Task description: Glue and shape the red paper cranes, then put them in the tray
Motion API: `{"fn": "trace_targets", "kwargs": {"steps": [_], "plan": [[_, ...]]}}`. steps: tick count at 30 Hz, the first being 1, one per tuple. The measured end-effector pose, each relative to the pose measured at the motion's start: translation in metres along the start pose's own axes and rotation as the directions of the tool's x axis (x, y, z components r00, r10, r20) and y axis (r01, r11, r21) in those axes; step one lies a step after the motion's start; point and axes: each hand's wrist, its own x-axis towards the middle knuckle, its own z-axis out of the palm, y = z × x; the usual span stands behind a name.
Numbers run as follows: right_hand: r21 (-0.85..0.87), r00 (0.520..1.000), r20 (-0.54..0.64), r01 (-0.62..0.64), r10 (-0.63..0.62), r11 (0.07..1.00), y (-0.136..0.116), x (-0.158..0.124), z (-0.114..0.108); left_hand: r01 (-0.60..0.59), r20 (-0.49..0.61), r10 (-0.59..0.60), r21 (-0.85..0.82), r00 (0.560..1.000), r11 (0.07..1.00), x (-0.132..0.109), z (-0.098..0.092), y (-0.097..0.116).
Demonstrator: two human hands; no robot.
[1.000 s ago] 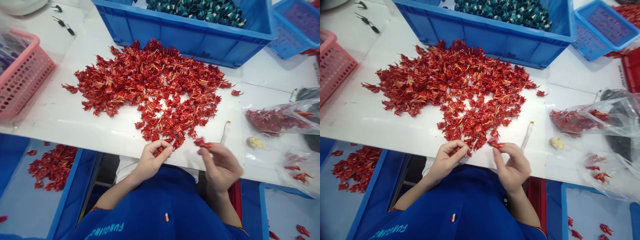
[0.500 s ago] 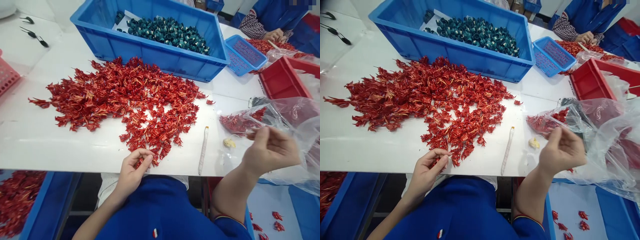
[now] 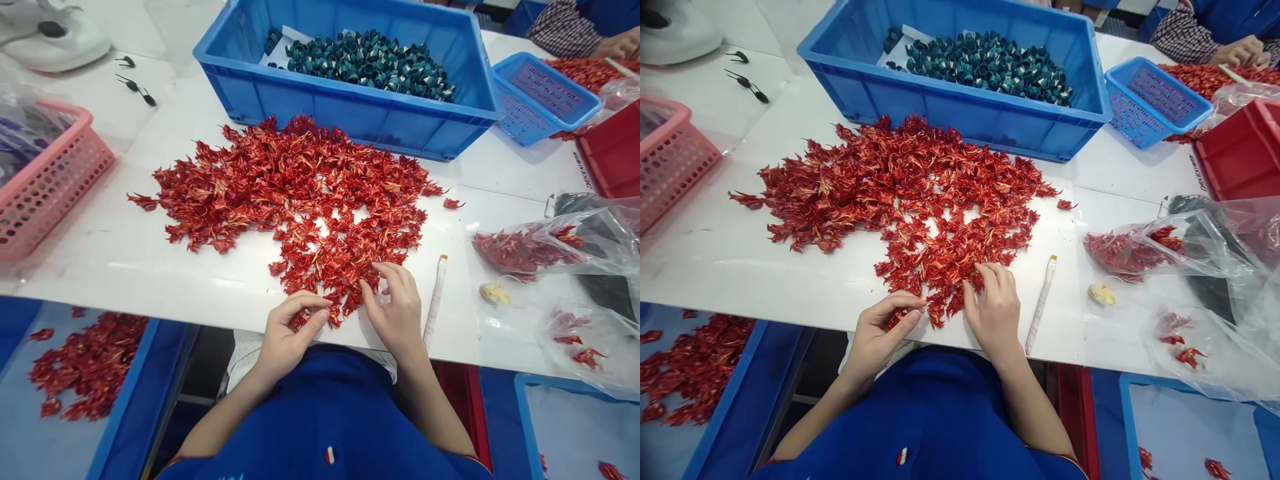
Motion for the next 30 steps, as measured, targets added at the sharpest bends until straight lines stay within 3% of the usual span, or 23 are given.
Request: {"fn": "trace_targets", "kwargs": {"steps": [6, 12, 14, 16, 19, 21, 23, 25, 28, 30], "plan": [[0.056, 0.978, 0.190, -0.099, 0.087, 0.993, 0.014, -0.006, -0.013, 0.028, 0.039, -0.028, -0.009, 0.999, 1.000, 0.000, 0.002, 0.004], [0.215, 0.980, 0.071, -0.200, 0.189, 0.956, 0.013, -0.010, -0.018, 0.035, 0.083, -0.034, -0.006, 0.996, 0.999, 0.000, 0.005, 0.005], [0.375, 0.953, 0.110, -0.304, 0.283, 0.876, 0.011, -0.010, -0.022, 0.031, 0.086, -0.031, 0.003, 0.996, 1.000, 0.000, 0.006, 0.006], [0.560, 0.898, 0.269, -0.439, 0.347, 0.702, 0.009, -0.009, -0.027, 0.019, 0.091, -0.021, 0.017, 0.996, 1.000, 0.001, 0.008, 0.007], [0.685, 0.792, 0.530, -0.610, 0.302, 0.398, 0.002, -0.005, -0.034, -0.026, 0.128, 0.020, 0.043, 0.992, 0.999, 0.002, 0.012, 0.008], [0.677, 0.732, 0.635, -0.682, 0.248, 0.278, -0.005, -0.002, -0.036, -0.057, 0.160, 0.049, 0.042, 0.986, 0.998, 0.003, 0.015, 0.009], [0.652, 0.690, 0.691, -0.724, 0.217, 0.224, -0.013, 0.000, -0.036, -0.033, 0.165, 0.029, 0.023, 0.986, 0.999, 0.002, 0.018, 0.011], [0.645, 0.676, 0.706, -0.737, 0.211, 0.201, -0.020, 0.000, -0.034, 0.072, 0.148, -0.069, -0.010, 0.987, 0.997, 0.001, 0.018, 0.012], [0.684, 0.703, 0.672, -0.710, 0.231, 0.171, -0.026, -0.003, -0.030, 0.288, 0.172, -0.267, -0.115, 0.948, 0.951, 0.000, 0.017, 0.013], [0.718, 0.733, 0.633, -0.676, 0.250, 0.166, -0.028, -0.005, -0.028, 0.383, 0.234, -0.333, -0.217, 0.913, 0.898, -0.001, 0.016, 0.012]]}}
